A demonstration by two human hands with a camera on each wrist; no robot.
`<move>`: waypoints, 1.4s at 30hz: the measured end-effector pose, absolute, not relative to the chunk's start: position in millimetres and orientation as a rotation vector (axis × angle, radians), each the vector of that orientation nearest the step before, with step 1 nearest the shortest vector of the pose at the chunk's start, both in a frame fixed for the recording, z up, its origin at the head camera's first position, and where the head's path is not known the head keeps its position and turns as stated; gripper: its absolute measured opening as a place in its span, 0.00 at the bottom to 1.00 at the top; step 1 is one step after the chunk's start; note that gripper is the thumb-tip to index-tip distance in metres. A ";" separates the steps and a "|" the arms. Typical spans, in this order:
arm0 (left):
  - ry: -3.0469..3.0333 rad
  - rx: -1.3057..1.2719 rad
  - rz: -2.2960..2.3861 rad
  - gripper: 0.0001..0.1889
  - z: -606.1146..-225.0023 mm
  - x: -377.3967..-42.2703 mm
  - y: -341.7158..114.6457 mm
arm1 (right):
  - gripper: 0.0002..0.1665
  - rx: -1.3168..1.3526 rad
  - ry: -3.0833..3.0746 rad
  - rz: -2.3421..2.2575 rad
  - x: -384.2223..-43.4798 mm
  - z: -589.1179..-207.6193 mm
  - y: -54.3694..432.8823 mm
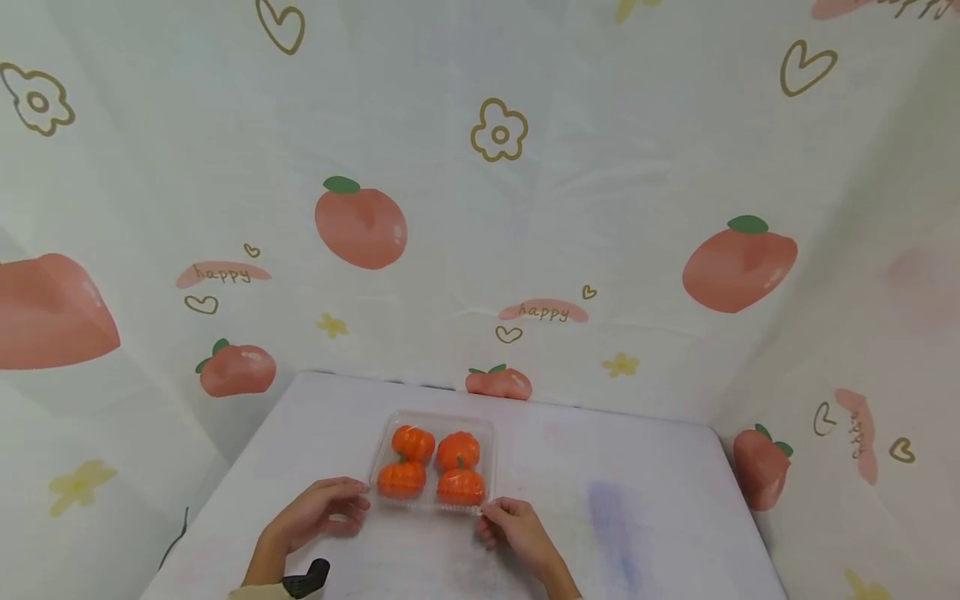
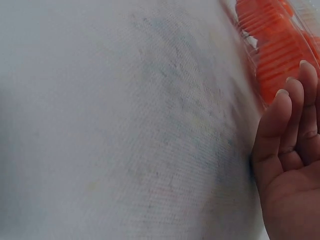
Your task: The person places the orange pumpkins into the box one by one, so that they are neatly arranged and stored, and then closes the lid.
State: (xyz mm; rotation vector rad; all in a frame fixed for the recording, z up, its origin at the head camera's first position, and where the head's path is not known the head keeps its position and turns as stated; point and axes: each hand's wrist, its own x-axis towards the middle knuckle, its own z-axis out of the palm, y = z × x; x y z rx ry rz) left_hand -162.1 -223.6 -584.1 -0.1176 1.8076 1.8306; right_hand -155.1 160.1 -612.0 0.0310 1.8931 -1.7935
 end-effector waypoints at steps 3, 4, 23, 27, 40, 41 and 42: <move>1.828 -0.135 1.849 0.23 -586.7 -164.3 -220.5 | 0.24 0.060 1.885 -1.801 -157.6 -614.0 159.6; 1.836 -0.140 1.853 0.22 -587.9 -165.0 -219.5 | 0.24 0.069 1.884 -1.810 -158.3 -615.0 159.4; 2.004 -0.314 1.926 0.19 -603.0 -177.9 -182.8 | 0.23 0.141 1.941 -1.945 -165.0 -619.3 155.7; 1.987 -0.343 1.968 0.19 -603.7 -179.1 -177.6 | 0.24 0.152 1.949 -1.939 -164.7 -620.9 154.0; 1.903 -0.437 2.112 0.18 -599.8 -174.2 -167.2 | 0.22 0.130 1.946 -1.964 -164.4 -623.0 158.5; 1.907 -0.437 2.112 0.18 -600.0 -174.1 -167.0 | 0.22 0.127 1.947 -1.960 -164.2 -622.9 158.9; 1.910 -0.437 2.112 0.18 -600.2 -174.0 -166.9 | 0.22 0.125 1.945 -1.957 -164.1 -623.0 159.4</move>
